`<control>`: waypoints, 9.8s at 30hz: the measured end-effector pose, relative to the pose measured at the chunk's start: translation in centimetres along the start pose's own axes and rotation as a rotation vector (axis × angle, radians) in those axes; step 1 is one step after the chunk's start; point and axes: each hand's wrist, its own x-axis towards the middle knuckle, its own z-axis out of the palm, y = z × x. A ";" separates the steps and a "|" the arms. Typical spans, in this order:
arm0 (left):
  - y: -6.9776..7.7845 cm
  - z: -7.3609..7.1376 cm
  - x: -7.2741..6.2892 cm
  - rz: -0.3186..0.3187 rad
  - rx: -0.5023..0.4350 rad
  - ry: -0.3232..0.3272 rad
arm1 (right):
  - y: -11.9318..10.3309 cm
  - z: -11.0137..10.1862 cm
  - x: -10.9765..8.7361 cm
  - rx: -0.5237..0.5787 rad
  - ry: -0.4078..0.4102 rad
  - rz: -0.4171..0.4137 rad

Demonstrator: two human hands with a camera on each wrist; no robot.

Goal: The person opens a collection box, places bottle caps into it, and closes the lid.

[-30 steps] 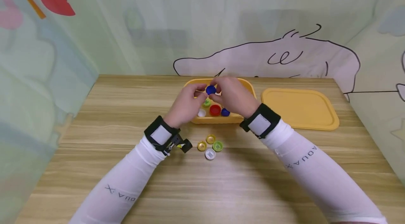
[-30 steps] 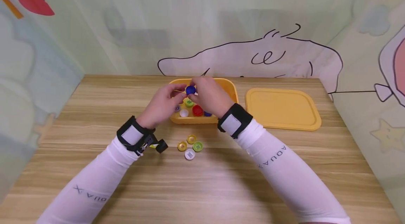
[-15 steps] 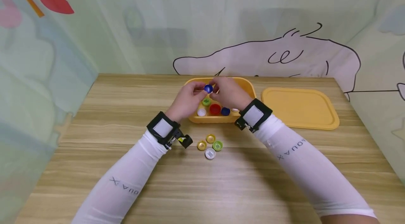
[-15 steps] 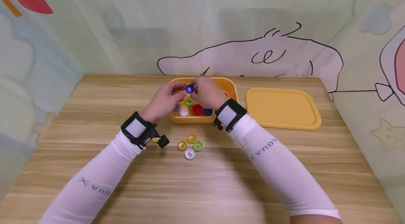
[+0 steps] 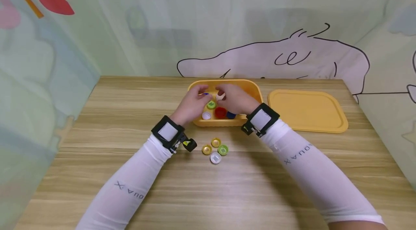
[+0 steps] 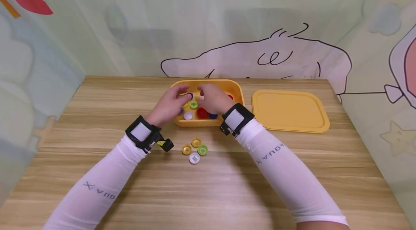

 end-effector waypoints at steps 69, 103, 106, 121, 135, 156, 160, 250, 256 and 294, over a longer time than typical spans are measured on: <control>-3.5 5.6 -8.9 0.396 0.924 -0.190 | 1.9 7.6 -11.1 -0.075 -0.038 -0.170; 0.8 2.9 -8.4 0.281 0.390 -0.061 | -0.6 1.7 -10.7 -0.040 0.223 -0.244; 1.4 2.4 -7.7 0.279 0.375 -0.045 | -0.8 1.0 -9.8 -0.048 0.250 -0.248; 2.2 1.2 -3.1 0.222 0.331 -0.038 | -0.5 -0.7 -4.8 -0.084 0.296 -0.156; 1.4 1.4 -1.0 0.122 0.249 -0.109 | 0.9 -0.6 -2.7 -0.047 0.188 -0.029; 1.1 0.9 -3.5 0.211 0.269 -0.058 | 1.0 -0.4 -6.0 -0.009 0.196 -0.102; 0.9 0.8 -5.1 0.241 0.302 -0.065 | 0.3 -0.1 -7.4 -0.006 0.202 -0.156; 0.6 1.0 -7.4 0.315 0.368 0.002 | -1.9 2.0 -8.0 -0.026 0.317 -0.298; 1.3 0.6 -5.8 0.287 0.326 -0.012 | -1.7 1.1 -6.3 -0.050 0.318 -0.258; 0.2 0.4 0.0 0.010 0.001 -0.032 | 0.6 0.7 -0.3 0.072 0.113 -0.032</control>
